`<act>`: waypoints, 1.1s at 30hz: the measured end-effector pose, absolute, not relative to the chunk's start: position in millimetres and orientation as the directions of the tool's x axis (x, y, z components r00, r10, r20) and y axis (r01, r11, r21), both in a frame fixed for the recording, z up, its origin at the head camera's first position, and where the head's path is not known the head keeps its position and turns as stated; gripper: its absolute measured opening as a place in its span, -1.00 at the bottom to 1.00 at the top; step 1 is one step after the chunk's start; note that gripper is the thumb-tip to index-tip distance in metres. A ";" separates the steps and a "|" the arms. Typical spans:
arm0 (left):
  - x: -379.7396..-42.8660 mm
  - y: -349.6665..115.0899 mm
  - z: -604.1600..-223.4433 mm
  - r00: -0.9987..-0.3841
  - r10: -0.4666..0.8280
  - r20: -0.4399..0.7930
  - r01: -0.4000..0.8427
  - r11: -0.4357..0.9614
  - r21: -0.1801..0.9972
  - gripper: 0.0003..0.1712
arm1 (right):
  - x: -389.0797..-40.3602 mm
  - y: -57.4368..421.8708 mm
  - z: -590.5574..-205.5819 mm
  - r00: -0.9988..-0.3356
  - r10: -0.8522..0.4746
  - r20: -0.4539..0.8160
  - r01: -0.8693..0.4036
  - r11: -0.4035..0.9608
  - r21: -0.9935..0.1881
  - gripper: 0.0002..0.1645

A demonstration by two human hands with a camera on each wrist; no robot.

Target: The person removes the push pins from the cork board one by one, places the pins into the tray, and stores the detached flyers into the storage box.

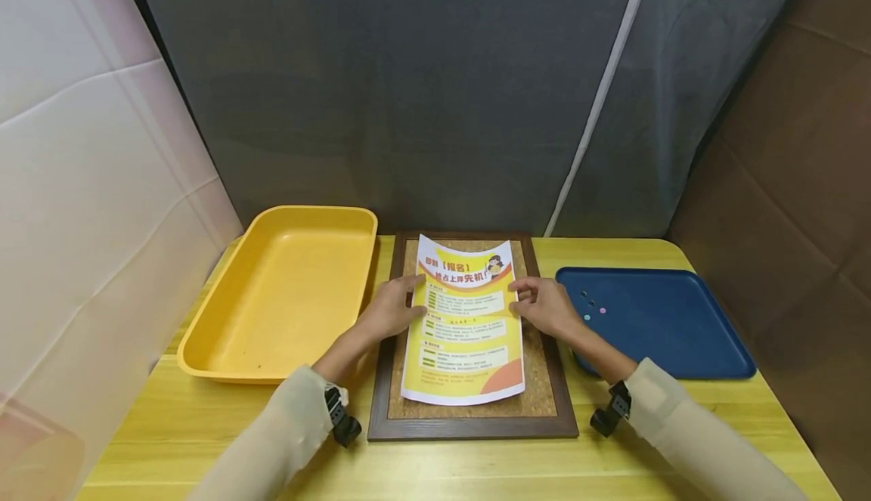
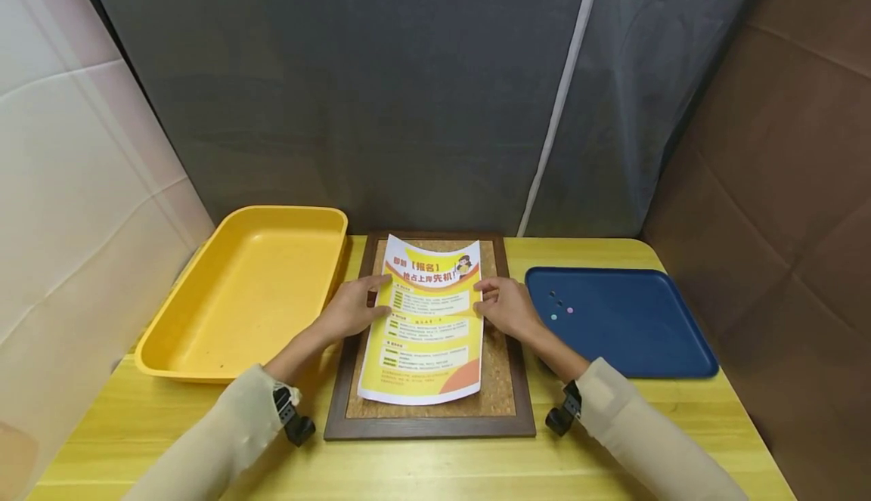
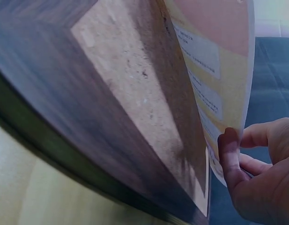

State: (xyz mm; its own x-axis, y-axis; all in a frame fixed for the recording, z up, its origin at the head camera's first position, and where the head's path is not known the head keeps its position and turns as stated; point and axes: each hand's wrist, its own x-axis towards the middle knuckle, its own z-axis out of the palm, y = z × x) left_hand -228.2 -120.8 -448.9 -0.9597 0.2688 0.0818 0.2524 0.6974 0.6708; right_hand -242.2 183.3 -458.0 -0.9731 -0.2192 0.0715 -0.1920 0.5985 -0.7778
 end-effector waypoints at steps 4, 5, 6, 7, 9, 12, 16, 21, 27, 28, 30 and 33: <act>-230.4 -123.7 -444.5 -0.954 0.287 0.086 0.265 0.677 0.687 -0.25 | -242.6 180.8 -450.3 -0.975 -0.210 0.070 -0.184 0.597 -0.781 -0.61; -231.1 -124.5 -443.3 -0.953 0.289 0.089 0.268 0.672 0.690 -0.24 | -242.8 180.1 -448.6 -0.976 -0.208 0.070 -0.184 0.596 -0.782 -0.61; -231.7 -125.3 -441.9 -0.952 0.291 0.096 0.274 0.668 0.692 -0.24 | -243.0 179.5 -446.9 -0.975 -0.211 0.076 -0.189 0.596 -0.780 -0.61; -232.5 -126.1 -440.7 -0.950 0.294 0.102 0.280 0.666 0.691 -0.24 | -243.6 178.9 -445.4 -0.974 -0.211 0.079 -0.192 0.595 -0.781 -0.61; -233.7 -127.8 -438.5 -0.947 0.298 0.116 0.294 0.668 0.684 -0.25 | -244.1 178.1 -442.2 -0.973 -0.215 0.088 -0.201 0.593 -0.780 -0.60; -235.7 -130.6 -435.9 -0.943 0.303 0.135 0.313 0.679 0.664 -0.27 | -245.4 176.0 -437.7 -0.971 -0.224 0.088 -0.207 0.589 -0.781 -0.59; -238.2 -135.8 -429.6 -0.945 0.301 0.129 0.308 0.681 0.664 -0.25 | -247.7 171.2 -430.9 -0.970 -0.229 0.083 -0.204 0.580 -0.789 -0.56; -242.6 -145.5 -417.0 -0.955 0.285 0.087 0.264 0.673 0.691 -0.21 | -252.2 162.0 -420.9 -0.969 -0.229 0.088 -0.204 0.553 -0.808 -0.53; -249.0 -161.3 -398.8 -0.957 0.283 0.066 0.250 0.685 0.685 -0.21 | -260.1 146.0 -409.7 -0.961 -0.251 0.117 -0.233 0.506 -0.830 -0.52; -249.8 -164.4 -395.6 -0.956 0.286 0.068 0.254 0.689 0.679 -0.20 | -261.5 142.7 -408.0 -0.958 -0.257 0.126 -0.243 0.496 -0.834 -0.52; -251.2 -171.4 -390.0 -0.955 0.288 0.072 0.260 0.697 0.669 -0.20 | -264.1 136.0 -405.0 -0.952 -0.271 0.145 -0.263 0.475 -0.840 -0.53; -252.7 -183.3 -384.7 -0.954 0.293 0.070 0.264 0.700 0.663 -0.20 | -267.1 124.9 -400.6 -0.945 -0.288 0.155 -0.277 0.455 -0.846 -0.53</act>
